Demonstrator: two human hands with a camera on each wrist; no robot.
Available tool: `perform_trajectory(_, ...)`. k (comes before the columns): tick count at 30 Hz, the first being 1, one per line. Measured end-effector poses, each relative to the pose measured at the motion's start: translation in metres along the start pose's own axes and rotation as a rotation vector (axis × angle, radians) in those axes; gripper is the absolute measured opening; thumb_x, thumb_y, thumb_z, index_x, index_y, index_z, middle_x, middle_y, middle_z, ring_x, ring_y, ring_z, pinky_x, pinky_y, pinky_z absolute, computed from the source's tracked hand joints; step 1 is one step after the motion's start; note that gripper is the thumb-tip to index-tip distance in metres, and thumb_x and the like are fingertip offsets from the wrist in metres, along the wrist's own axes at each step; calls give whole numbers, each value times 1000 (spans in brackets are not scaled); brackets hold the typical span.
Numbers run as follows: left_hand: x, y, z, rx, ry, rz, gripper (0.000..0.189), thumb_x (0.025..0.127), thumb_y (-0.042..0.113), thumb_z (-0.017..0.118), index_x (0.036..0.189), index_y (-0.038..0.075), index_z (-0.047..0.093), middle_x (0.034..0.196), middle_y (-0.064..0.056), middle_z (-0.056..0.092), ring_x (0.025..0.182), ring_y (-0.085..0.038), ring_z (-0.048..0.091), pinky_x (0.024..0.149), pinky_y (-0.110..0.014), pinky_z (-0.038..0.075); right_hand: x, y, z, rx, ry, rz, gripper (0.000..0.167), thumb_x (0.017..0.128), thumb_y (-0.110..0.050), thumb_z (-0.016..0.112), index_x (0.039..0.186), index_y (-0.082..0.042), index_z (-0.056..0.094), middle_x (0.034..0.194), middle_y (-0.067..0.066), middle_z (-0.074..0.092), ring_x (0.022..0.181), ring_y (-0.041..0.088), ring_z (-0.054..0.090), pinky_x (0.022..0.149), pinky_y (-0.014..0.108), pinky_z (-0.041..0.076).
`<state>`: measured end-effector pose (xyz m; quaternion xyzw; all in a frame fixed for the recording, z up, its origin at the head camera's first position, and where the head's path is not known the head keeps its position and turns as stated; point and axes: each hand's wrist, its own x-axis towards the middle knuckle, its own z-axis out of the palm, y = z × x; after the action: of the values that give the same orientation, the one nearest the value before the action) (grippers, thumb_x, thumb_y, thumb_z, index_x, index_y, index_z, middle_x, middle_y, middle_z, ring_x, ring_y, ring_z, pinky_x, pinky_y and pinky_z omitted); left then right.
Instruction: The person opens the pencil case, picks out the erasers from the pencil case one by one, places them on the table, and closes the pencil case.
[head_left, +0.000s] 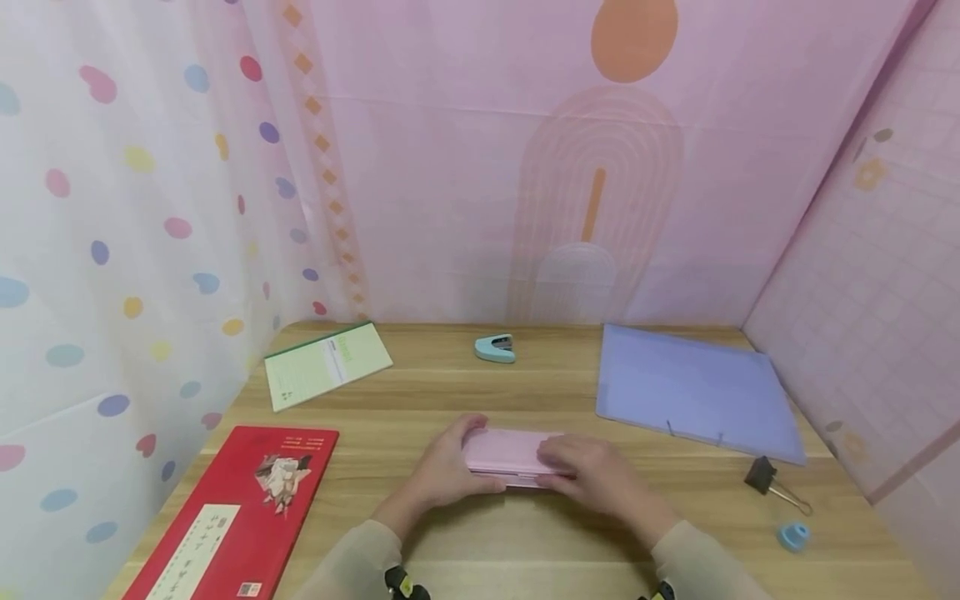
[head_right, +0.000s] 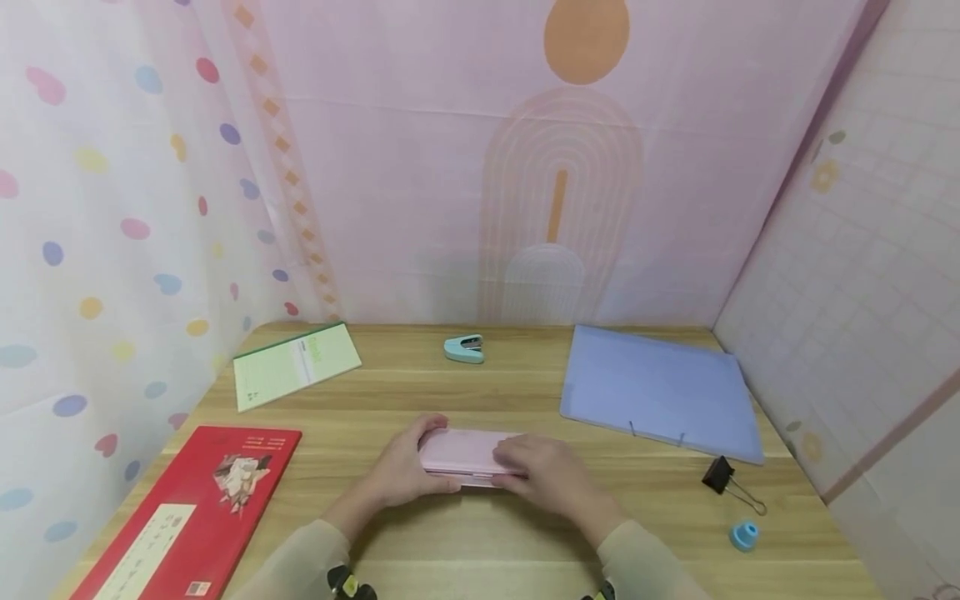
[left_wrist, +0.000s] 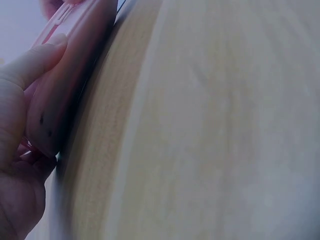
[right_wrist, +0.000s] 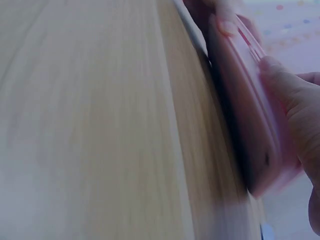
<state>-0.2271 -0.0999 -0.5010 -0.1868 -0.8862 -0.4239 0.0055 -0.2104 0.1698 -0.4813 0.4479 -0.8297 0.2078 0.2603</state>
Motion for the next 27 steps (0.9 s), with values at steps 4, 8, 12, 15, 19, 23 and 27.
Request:
perform_trajectory(4,-1,2,1,1,-12,6,100,53,54,89,136,16,47,130,-3,55,119,-21,51,103,-43,40,-16,7,-10,21,29,24,30,76,-33,80,99,-14,74,102,1,71,94,18,67,83,35,55)
perform_trajectory(8,-2,3,1,18,-9,-2,98,54,52,89,136,17,47,130,-1,55,120,-22,50,104,-44,39,-28,14,-17,43,36,6,23,78,-28,80,96,-14,75,103,2,71,95,20,67,83,37,55)
perform_trajectory(12,-6,2,1,33,-19,12,89,57,54,87,130,17,53,131,-2,54,122,-24,48,105,-46,37,-33,16,-20,65,26,16,21,79,-26,78,96,-14,75,104,3,71,96,21,67,84,37,55)
perform_trajectory(15,-7,1,1,36,-23,36,81,59,53,87,124,16,56,133,-4,53,125,-27,47,107,-48,35,-35,16,-20,70,20,32,21,79,-26,78,96,-14,76,105,3,71,97,21,67,85,37,54)
perform_trajectory(19,-8,-1,0,42,-20,56,78,59,52,87,122,17,58,137,-5,51,127,-29,45,107,-48,34,-34,16,-21,80,27,33,21,78,-24,79,96,-14,76,105,3,71,97,22,67,86,36,54)
perform_trajectory(23,-8,-5,-1,60,-39,67,79,60,52,86,124,17,57,138,-6,49,129,-28,44,108,-48,33,-34,15,-20,82,38,28,20,79,-24,78,96,-13,76,105,4,71,96,22,67,85,35,54)
perform_trajectory(27,-8,-6,-4,47,-63,88,77,62,47,87,126,16,56,138,-6,49,129,-28,44,108,-48,33,-34,15,-21,83,42,41,21,79,-25,78,96,-13,75,104,4,71,95,22,67,84,36,54)
